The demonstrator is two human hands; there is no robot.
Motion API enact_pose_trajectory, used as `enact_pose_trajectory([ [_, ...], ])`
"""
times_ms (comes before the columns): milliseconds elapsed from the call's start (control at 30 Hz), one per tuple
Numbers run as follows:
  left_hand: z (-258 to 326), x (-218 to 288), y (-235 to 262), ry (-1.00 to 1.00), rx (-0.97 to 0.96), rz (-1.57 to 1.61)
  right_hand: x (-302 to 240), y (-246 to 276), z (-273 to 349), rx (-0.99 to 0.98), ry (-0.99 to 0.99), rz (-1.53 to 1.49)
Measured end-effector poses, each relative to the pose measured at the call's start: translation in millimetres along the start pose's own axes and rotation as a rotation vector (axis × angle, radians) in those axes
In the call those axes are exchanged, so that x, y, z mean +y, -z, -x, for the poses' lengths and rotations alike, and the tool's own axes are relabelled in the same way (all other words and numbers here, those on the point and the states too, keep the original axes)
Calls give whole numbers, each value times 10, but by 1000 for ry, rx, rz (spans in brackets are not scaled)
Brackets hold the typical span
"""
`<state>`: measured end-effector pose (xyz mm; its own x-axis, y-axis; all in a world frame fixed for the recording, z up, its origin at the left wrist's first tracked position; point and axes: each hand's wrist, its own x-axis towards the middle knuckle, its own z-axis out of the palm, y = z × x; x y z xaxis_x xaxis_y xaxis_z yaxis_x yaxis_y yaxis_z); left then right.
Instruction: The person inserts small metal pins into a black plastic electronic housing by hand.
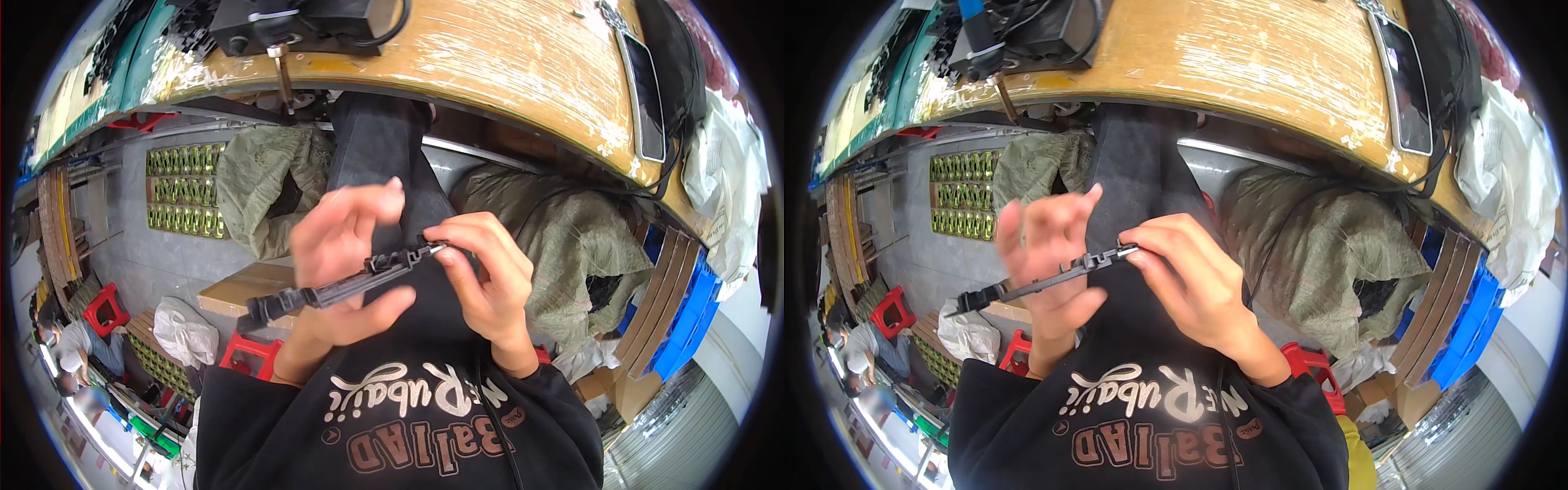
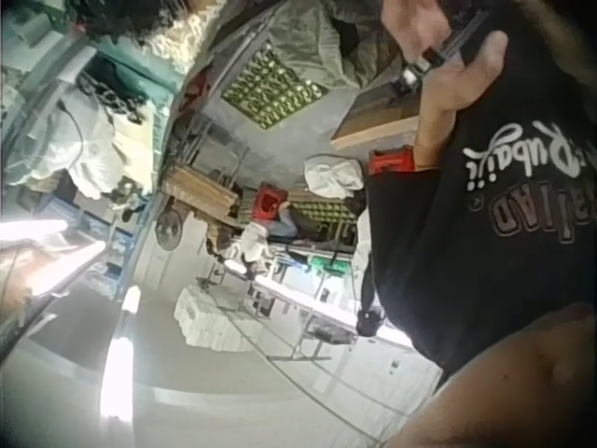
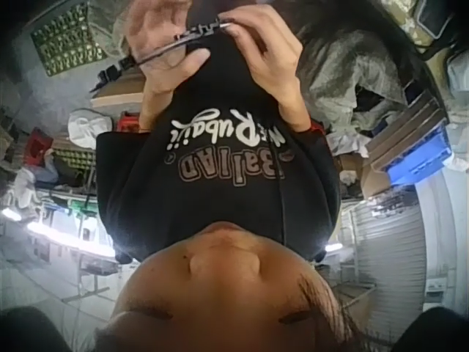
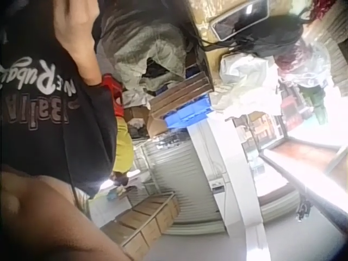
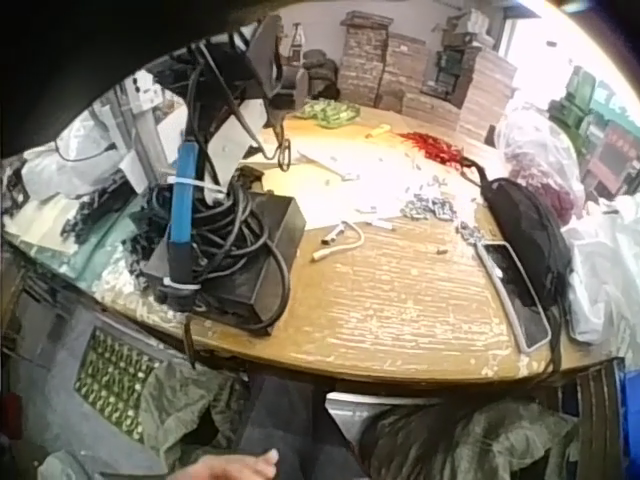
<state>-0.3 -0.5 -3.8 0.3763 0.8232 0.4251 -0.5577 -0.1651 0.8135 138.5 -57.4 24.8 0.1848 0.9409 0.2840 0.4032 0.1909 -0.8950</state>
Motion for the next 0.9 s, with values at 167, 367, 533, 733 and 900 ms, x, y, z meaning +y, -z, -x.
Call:
enact_pose_trajectory([
  [167,148,-1,306,712,60,330,139,-119,-113,11,99,76],
  [367,95,91,545,1201,-47,1169,264,-289,-163,-88,239,51],
  [533,33,158,649,1268,59,793,378,-365,-240,-208,224,-10],
  [733,113,68,610,903,315,146,471,-634,-234,-225,-355,-232],
  [900,-64,36,636,676,438,-175,348,-582,-207,-485,-884,-867],
])
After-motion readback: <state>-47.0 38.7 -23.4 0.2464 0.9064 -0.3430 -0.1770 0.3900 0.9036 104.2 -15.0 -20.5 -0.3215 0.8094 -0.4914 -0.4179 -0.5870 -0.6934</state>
